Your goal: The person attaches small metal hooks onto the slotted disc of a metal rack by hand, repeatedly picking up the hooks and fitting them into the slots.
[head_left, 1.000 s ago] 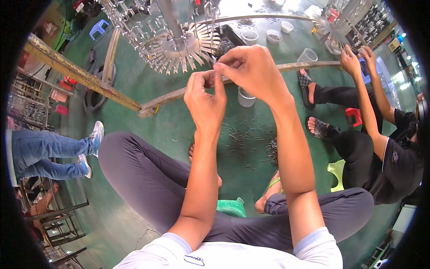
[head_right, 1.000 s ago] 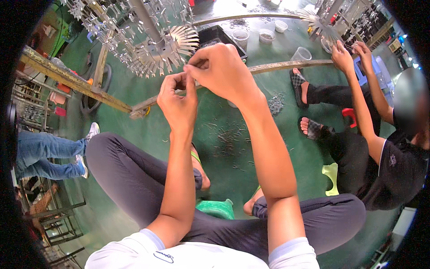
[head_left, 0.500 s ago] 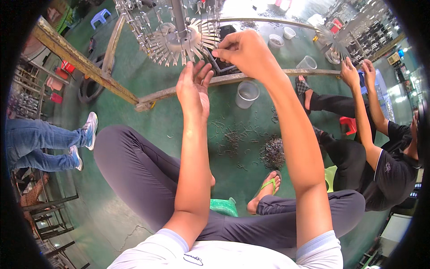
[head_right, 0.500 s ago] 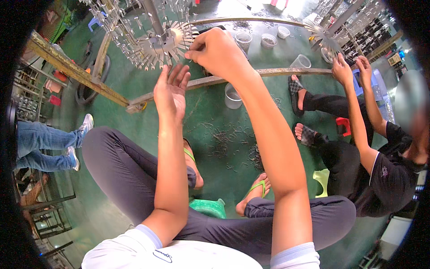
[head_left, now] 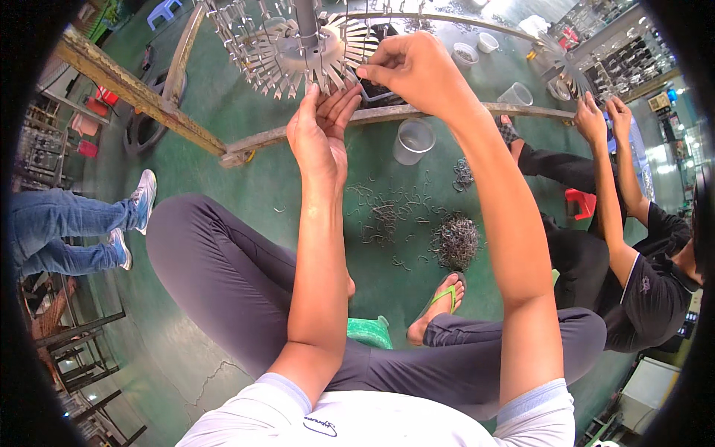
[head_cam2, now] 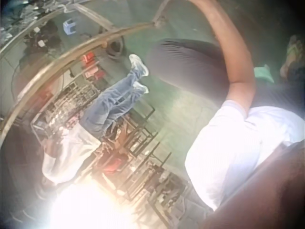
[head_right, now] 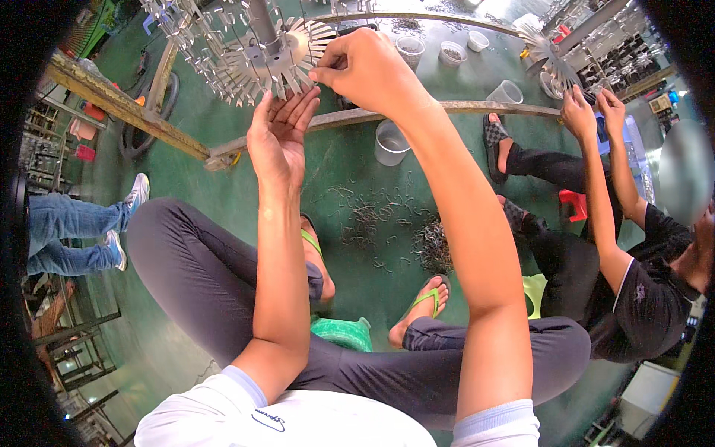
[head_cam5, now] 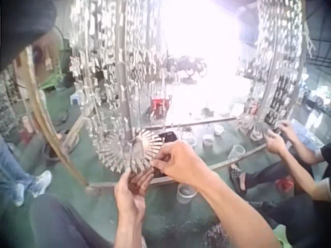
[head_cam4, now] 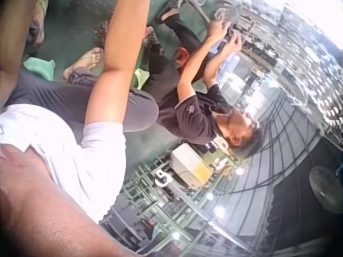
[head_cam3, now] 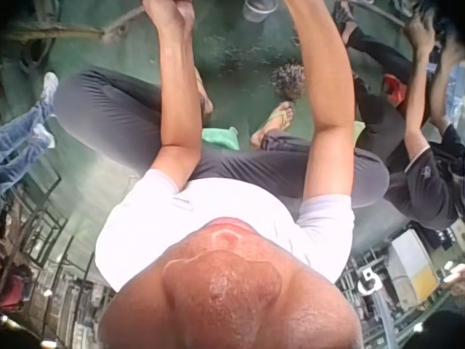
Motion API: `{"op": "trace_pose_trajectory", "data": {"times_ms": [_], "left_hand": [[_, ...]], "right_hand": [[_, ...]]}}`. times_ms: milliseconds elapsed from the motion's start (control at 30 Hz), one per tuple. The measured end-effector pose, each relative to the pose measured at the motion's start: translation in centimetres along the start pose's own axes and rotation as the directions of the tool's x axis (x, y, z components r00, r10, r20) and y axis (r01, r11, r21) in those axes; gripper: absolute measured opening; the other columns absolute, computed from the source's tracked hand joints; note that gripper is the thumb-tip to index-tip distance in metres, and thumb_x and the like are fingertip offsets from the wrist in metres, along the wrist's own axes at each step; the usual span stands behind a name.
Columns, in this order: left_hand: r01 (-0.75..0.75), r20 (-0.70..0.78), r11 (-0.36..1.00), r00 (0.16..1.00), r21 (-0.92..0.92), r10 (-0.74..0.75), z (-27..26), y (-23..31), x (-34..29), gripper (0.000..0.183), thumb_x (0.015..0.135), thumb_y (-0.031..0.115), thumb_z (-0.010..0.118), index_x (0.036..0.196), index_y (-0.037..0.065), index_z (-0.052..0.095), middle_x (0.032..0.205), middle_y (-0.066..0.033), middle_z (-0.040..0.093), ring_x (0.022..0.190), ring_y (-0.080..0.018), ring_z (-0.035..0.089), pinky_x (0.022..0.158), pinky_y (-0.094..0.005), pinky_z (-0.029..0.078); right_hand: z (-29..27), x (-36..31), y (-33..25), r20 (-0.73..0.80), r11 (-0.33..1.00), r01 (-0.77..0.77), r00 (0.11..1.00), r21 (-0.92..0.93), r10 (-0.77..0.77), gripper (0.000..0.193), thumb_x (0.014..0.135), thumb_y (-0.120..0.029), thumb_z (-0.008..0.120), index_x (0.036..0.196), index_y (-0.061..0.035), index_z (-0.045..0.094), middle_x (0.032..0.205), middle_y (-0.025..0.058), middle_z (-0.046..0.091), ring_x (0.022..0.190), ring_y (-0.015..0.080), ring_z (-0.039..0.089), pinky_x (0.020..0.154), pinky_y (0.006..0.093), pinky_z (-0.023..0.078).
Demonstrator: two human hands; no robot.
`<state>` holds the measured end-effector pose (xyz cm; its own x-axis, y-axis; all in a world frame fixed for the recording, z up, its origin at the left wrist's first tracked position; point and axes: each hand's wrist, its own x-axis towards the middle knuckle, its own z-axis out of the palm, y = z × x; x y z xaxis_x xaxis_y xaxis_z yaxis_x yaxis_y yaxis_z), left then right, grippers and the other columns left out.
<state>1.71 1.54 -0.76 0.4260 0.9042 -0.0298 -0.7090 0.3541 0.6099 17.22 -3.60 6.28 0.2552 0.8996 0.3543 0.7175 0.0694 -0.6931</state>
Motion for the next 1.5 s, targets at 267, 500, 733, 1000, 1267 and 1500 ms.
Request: {"op": "trace_pose_trajectory", "data": {"times_ms": [267,500,733,1000,1267,1500], "left_hand": [[-0.002,-0.003,1.000,1.000,0.030,0.002,0.2,0.0,-0.4,0.035,0.100,0.022,0.054,0.103,-0.013,0.054,0.108,-0.0298,0.063,0.107,-0.0427,0.066,0.096,-0.0443,0.057],[-0.001,0.030,0.999,1.000,0.037,0.000,0.0,-0.2,-0.6,0.039,0.102,0.025,0.051,0.111,-0.013,0.052,0.112,-0.0296,0.063,0.109,-0.0407,0.065,0.098,-0.0449,0.055],[0.015,0.099,0.999,0.995,-0.033,-0.012,-0.7,-0.7,-0.9,0.042,0.105,0.030,0.048,0.119,-0.009,0.050,0.119,-0.0287,0.061,0.112,-0.0367,0.064,0.098,-0.0422,0.056],[0.027,0.062,0.999,0.998,0.019,-0.028,-1.7,-0.3,0.3,0.052,0.101,0.036,0.056,0.119,-0.012,0.045,0.120,-0.0331,0.059,0.114,-0.0406,0.063,0.098,-0.0419,0.057],[0.084,0.019,0.996,0.996,0.033,-0.084,-2.5,-0.4,0.7,0.044,0.099,0.041,0.059,0.108,-0.001,0.051,0.111,-0.0270,0.065,0.106,-0.0370,0.067,0.093,-0.0408,0.058],[0.135,-0.044,0.988,0.990,0.072,-0.132,-2.8,0.0,0.3,0.043,0.096,0.043,0.061,0.105,0.002,0.056,0.108,-0.0204,0.067,0.099,-0.0298,0.069,0.088,-0.0374,0.059]], "right_hand": [[0.4,-0.4,0.6,0.000,0.999,0.030,1.000,0.044,-0.030,0.018,0.078,-0.017,0.076,0.083,-0.0004,0.075,0.065,0.0132,0.068,0.056,0.0175,0.063,0.059,0.0327,0.051],[0.4,-0.8,0.9,0.015,0.994,-0.029,1.000,0.107,0.027,0.017,0.078,-0.015,0.077,0.084,0.0012,0.075,0.066,0.0132,0.069,0.056,0.0164,0.062,0.058,0.0331,0.050],[0.8,-2.2,-1.0,-0.016,0.974,-0.077,0.996,0.214,0.082,0.024,0.080,-0.015,0.078,0.090,0.0058,0.073,0.078,0.0156,0.073,0.074,0.0187,0.072,0.070,0.0318,0.056],[1.2,-4.1,-1.3,-0.364,0.968,-0.094,0.915,0.234,0.177,0.036,0.078,-0.015,0.081,0.104,0.0050,0.069,0.085,0.0152,0.073,0.073,0.0183,0.071,0.068,0.0307,0.056],[3.4,-2.4,-1.6,-0.633,0.992,0.019,0.772,0.124,0.064,0.043,0.075,-0.017,0.085,0.107,0.0071,0.068,0.087,0.0137,0.068,0.065,0.0168,0.067,0.060,0.0298,0.055],[4.3,-2.5,-1.3,-0.643,0.985,0.120,0.766,0.122,-0.014,0.024,0.079,-0.013,0.080,0.096,0.0027,0.074,0.078,0.0157,0.068,0.064,0.0220,0.066,0.059,0.0336,0.051]]}}
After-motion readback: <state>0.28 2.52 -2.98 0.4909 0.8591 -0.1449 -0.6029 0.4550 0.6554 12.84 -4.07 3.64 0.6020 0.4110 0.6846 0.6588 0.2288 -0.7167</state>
